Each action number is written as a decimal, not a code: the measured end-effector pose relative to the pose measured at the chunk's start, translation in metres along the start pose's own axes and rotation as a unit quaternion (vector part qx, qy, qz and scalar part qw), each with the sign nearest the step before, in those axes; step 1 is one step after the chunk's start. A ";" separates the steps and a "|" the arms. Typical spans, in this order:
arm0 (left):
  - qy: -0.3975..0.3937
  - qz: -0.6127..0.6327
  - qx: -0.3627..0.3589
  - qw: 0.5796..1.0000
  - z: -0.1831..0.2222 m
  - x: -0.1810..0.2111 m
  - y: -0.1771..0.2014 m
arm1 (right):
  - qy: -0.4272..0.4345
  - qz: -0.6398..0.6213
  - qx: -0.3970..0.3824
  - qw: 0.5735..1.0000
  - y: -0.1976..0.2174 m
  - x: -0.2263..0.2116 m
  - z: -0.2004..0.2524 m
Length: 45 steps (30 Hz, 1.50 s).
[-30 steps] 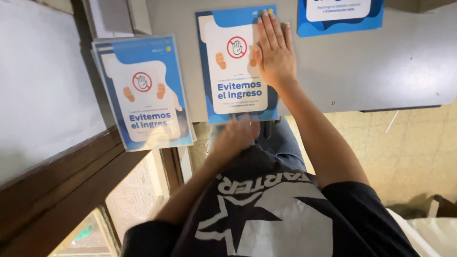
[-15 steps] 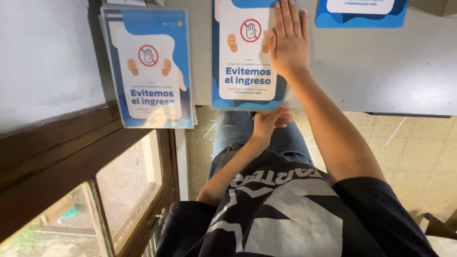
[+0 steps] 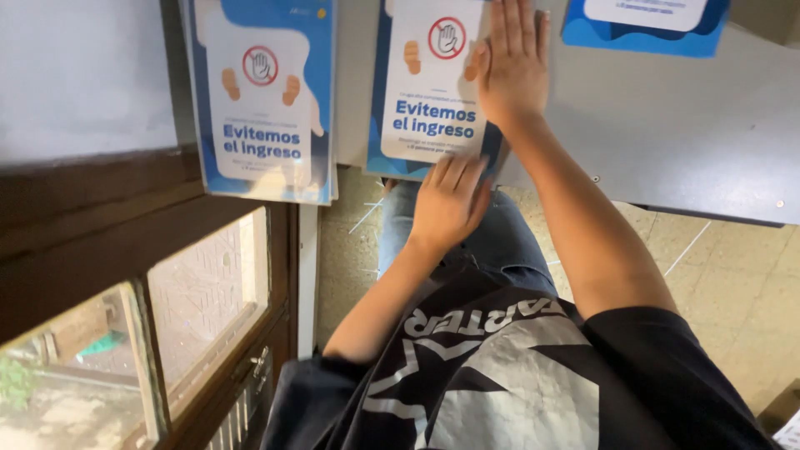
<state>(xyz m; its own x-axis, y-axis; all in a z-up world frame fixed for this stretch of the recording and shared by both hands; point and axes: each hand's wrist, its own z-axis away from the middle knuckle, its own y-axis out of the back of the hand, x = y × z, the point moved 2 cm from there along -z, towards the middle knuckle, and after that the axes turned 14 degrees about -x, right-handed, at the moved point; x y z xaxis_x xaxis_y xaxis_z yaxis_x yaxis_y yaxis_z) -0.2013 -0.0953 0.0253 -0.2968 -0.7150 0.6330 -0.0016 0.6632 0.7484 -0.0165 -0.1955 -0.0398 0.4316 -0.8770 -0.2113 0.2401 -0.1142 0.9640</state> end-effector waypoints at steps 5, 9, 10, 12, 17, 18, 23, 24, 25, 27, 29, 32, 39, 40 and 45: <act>0.111 -0.198 -0.118 0.967 -0.029 -0.040 -0.038 | 0.022 0.010 0.047 0.999 -0.001 -0.001 0.001; 0.247 -0.108 -0.159 0.950 -0.011 -0.056 -0.007 | -0.001 0.012 0.003 1.000 0.001 0.000 0.002; 0.251 -0.108 -0.159 0.949 0.002 -0.062 -0.005 | 0.002 0.012 0.000 1.000 0.004 -0.003 0.004; 0.320 -0.181 -0.181 0.912 0.026 -0.079 0.002 | -0.024 0.003 -0.035 0.999 0.012 -0.008 0.004; 0.278 -0.006 0.113 0.954 0.073 -0.066 0.033 | 0.006 -0.046 0.019 0.999 0.003 0.001 0.004; 0.271 0.019 0.145 0.951 0.080 -0.067 0.034 | 0.026 -0.079 0.061 0.995 0.000 0.005 0.004; 0.331 -0.050 0.035 0.941 0.091 -0.101 0.030 | 0.024 -0.141 0.224 0.964 0.003 0.015 0.081; 0.338 -0.114 0.010 0.934 0.093 -0.110 0.028 | -0.004 -0.141 0.226 0.964 -0.003 0.020 0.102; 0.337 -0.115 0.009 0.935 0.094 -0.116 0.029 | -0.005 -0.142 0.226 0.964 -0.015 0.021 0.125; 0.344 -0.165 -0.048 0.923 0.092 -0.129 0.030 | -0.087 -0.011 0.114 0.990 -0.040 0.024 0.167; 0.329 -0.176 -0.069 0.925 0.082 -0.125 0.041 | -0.110 -0.012 0.011 0.994 -0.049 0.014 0.183; 0.307 -0.198 -0.106 0.925 0.077 -0.126 0.044 | -0.125 -0.028 -0.121 0.984 -0.041 -0.002 0.191; 0.238 -0.274 -0.130 0.923 0.077 -0.146 0.040 | -0.174 -0.074 -0.197 0.962 0.004 -0.035 0.173; 0.236 -0.274 -0.131 0.923 0.076 -0.147 0.043 | -0.177 -0.074 -0.196 0.962 0.008 -0.039 0.173; 0.234 -0.242 -0.184 0.924 0.067 -0.132 0.072 | -0.248 -0.035 -0.172 0.953 0.019 -0.046 0.180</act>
<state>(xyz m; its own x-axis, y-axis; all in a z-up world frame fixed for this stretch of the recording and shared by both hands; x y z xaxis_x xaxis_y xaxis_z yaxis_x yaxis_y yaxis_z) -0.2261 0.0617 -0.0173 0.0991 -0.9823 0.1591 0.3238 0.1830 0.9283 -0.1886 -0.2413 0.0173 -0.0403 -0.9952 -0.0890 0.5616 -0.0962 0.8218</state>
